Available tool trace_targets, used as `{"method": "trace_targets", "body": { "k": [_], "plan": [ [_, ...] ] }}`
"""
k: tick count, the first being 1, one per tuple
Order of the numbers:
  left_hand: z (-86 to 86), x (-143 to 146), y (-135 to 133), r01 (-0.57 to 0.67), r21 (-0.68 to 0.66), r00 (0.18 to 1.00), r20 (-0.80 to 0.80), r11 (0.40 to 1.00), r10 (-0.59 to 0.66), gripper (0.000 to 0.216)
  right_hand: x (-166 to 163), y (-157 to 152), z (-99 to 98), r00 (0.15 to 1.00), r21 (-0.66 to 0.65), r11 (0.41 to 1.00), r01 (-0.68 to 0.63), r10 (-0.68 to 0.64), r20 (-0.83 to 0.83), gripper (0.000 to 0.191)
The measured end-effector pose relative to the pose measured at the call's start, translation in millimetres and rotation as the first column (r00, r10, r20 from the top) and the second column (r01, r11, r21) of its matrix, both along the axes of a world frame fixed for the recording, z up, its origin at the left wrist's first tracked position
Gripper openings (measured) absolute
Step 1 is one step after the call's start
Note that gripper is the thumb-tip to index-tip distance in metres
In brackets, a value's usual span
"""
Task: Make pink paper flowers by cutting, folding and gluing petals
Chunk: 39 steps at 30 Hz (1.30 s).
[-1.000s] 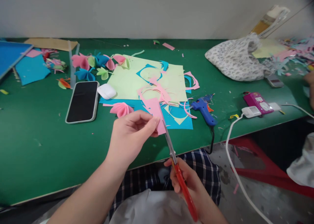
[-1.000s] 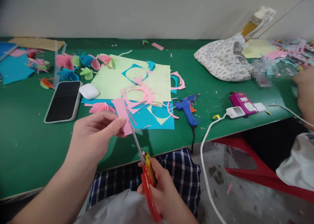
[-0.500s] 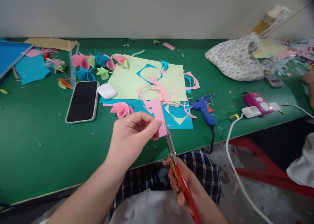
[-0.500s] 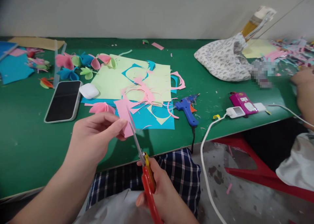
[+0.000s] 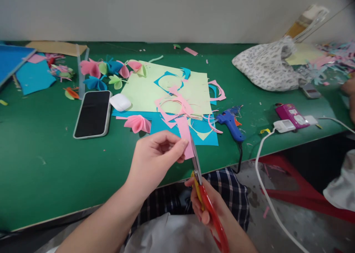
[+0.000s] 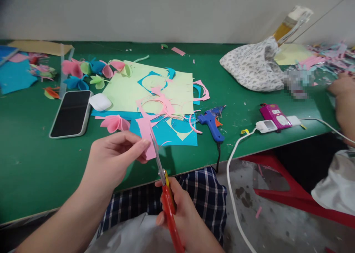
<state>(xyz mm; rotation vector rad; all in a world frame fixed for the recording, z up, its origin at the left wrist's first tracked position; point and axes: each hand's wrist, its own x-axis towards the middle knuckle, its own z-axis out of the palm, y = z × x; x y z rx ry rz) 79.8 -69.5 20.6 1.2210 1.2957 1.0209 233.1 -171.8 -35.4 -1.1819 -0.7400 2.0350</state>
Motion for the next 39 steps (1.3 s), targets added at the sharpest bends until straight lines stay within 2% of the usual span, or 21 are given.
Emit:
{"method": "trace_targets", "body": {
  "k": [6, 11, 15, 20, 23, 25, 30, 39],
  "plan": [
    [0.6, 0, -1, 0.003, -0.007, 1.0, 0.004, 1.0, -0.003, 0.016, -3, 0, -0.2, 0.999, -0.028, 0.999, 0.042, -0.043, -0.028, 0.071],
    [-1.2, 0, -1, 0.005, -0.003, 1.0, 0.004, 1.0, -0.005, 0.017, -2, 0, 2.0, 0.999, -0.01, 0.999, 0.033, -0.032, 0.034, 0.053],
    [-2.8, 0, -1, 0.013, -0.016, 1.0, 0.027, 1.0, -0.013, 0.015, -1, -1, -1.0, 0.999, 0.043, 0.999, 0.027, -0.029, 0.043, 0.056],
    [-2.6, -1, -1, 0.017, -0.009, 1.0, 0.025, 1.0, -0.017, 0.016, -2, -7, -12.9, 0.998, 0.009, 0.998, 0.07, -0.07, 0.007, 0.063],
    [-2.0, -1, -2, 0.018, -0.008, 0.999, 0.027, 1.0, -0.017, 0.016, -2, -8, -18.6, 0.997, 0.055, 0.996, 0.071, -0.072, 0.013, 0.063],
    [-1.9, 0, -1, 0.02, -0.006, 0.999, 0.033, 1.0, -0.02, 0.016, -2, -8, -18.2, 0.997, 0.074, 0.995, 0.073, -0.074, 0.013, 0.065],
    [-3.3, 1, 0, 0.014, 0.006, 1.0, 0.024, 1.0, -0.014, 0.016, -3, -6, -11.3, 0.994, 0.027, 0.994, 0.106, -0.105, -0.02, 0.062],
    [-3.2, 0, 0, 0.013, 0.006, 0.999, 0.037, 1.0, -0.013, 0.016, -2, -5, -15.8, 0.996, 0.079, 0.993, 0.084, -0.081, -0.043, 0.06]
  ]
}}
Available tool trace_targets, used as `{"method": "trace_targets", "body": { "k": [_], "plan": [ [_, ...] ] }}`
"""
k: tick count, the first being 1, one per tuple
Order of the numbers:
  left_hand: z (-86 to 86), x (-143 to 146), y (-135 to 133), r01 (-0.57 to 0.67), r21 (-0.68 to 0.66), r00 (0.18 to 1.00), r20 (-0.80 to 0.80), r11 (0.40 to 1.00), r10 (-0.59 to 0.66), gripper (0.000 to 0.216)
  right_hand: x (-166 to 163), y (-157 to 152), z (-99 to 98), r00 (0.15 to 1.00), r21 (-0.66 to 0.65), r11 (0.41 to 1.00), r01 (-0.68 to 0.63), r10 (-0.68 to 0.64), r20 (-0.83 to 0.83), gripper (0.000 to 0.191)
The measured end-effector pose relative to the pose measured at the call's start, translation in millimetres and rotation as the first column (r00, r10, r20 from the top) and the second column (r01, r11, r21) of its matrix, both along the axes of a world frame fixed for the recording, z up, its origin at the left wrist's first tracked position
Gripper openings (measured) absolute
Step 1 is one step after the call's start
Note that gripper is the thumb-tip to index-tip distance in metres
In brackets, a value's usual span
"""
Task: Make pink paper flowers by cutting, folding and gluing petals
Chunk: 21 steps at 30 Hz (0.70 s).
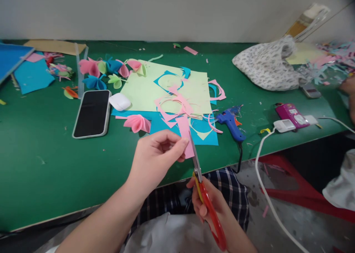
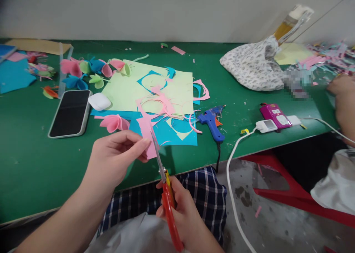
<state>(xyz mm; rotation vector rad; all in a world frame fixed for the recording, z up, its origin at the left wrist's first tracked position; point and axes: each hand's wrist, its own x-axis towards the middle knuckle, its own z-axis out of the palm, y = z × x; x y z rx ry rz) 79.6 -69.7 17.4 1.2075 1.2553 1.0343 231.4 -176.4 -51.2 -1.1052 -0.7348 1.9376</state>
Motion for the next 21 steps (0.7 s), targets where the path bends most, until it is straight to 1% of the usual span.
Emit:
{"method": "trace_targets", "body": {
  "k": [6, 9, 11, 15, 18, 21],
  "plan": [
    [-3.7, 1, 2, 0.012, -0.013, 0.998, 0.063, 1.0, -0.011, 0.013, 0, 1, 3.0, 1.0, -0.022, 1.0, 0.008, -0.008, -0.022, 0.055],
    [-6.6, -1, 3, 0.023, 0.006, 0.996, 0.084, 1.0, -0.024, 0.015, -1, 2, 5.8, 0.999, -0.049, 0.999, 0.01, -0.012, -0.035, 0.058],
    [-7.7, -2, 4, 0.008, 0.034, 0.996, 0.088, 0.999, -0.011, 0.018, -2, 2, 7.9, 0.999, -0.073, 0.997, 0.032, -0.034, -0.019, 0.059],
    [-6.5, -3, 8, -0.049, 0.099, 0.998, 0.035, 0.994, 0.046, 0.017, -3, 4, 11.8, 1.0, -0.096, 0.995, 0.027, -0.027, 0.005, 0.062],
    [-4.4, -2, 10, -0.053, 0.122, 0.998, -0.006, 0.991, 0.055, 0.016, -4, 4, 13.3, 1.0, -0.113, 0.994, 0.01, -0.007, 0.03, 0.065],
    [-3.6, 0, 10, -0.046, 0.125, 0.999, 0.001, 0.991, 0.046, 0.018, -3, 2, 10.4, 0.999, -0.105, 0.994, -0.016, 0.02, 0.037, 0.066]
  ]
}}
